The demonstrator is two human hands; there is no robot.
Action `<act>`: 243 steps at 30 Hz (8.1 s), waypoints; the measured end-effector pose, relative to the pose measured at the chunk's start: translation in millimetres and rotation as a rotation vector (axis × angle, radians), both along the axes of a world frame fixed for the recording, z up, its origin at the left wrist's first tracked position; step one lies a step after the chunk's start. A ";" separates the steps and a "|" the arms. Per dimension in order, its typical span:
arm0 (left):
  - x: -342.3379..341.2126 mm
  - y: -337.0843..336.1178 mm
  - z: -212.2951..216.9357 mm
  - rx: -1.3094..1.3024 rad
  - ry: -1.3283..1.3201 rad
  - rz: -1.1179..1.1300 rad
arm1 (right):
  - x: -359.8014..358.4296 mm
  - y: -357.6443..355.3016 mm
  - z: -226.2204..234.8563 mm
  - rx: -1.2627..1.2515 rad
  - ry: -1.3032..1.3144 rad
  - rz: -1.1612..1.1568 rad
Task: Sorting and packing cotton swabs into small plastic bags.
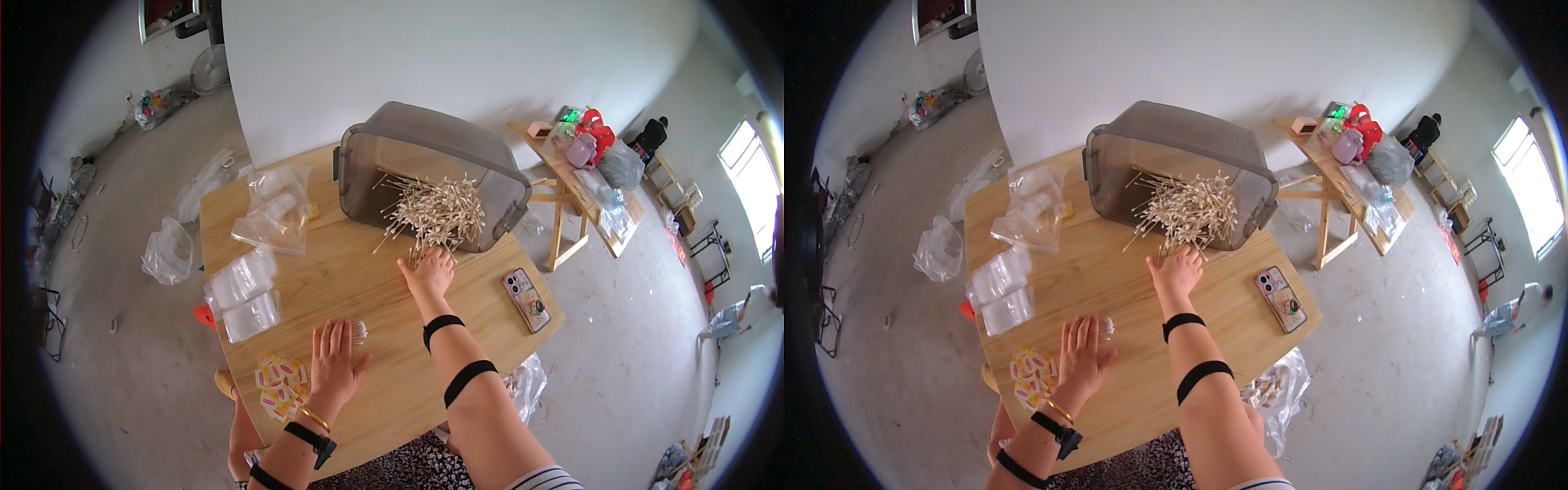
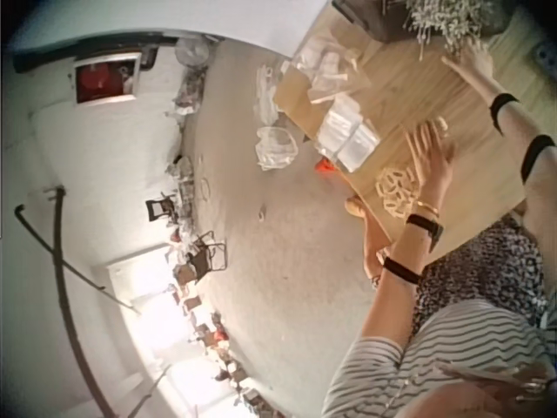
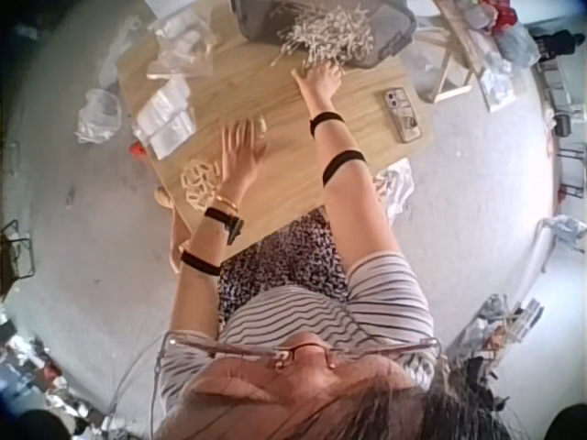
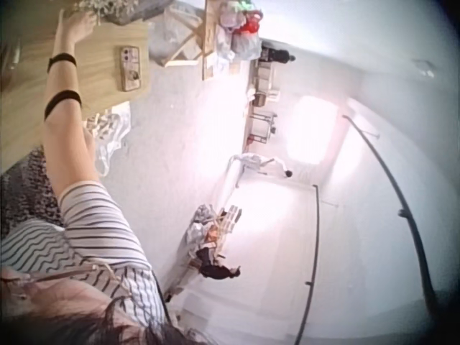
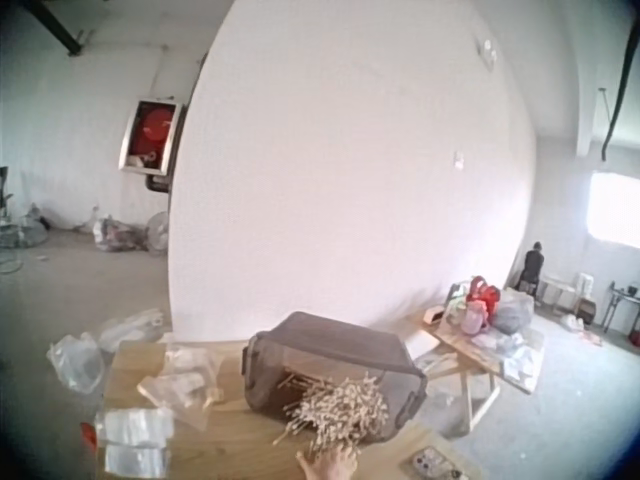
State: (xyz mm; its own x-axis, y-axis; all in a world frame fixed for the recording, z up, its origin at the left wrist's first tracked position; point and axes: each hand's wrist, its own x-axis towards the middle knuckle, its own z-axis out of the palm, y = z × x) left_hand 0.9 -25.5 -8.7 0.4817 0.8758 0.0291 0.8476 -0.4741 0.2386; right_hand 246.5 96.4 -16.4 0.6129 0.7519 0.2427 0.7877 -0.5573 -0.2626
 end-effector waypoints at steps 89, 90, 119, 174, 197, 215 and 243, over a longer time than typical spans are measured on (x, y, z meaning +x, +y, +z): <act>-3.3 -50.7 7.7 0.075 0.301 -0.071 | -81.8 -229.1 4.0 0.389 0.917 0.397; -6.0 -53.8 7.0 0.068 0.309 -0.090 | -83.3 -231.5 4.0 0.425 0.906 0.400; -9.6 -25.4 4.5 0.006 0.115 -0.202 | -97.1 -251.1 3.0 0.465 0.756 0.467; -23.6 -72.3 -4.0 0.026 0.058 -0.051 | -86.4 -217.7 26.7 -0.058 0.202 0.866; -30.5 -97.0 24.8 -0.025 -0.114 0.024 | -84.2 -295.4 23.6 -0.158 0.284 0.709; -15.4 -62.6 0.6 0.021 -0.082 -0.001 | -103.3 -224.3 3.4 -0.135 0.131 0.832; -26.3 -71.7 1.9 0.074 -0.094 -0.034 | -87.6 -202.5 17.3 -0.124 0.056 0.920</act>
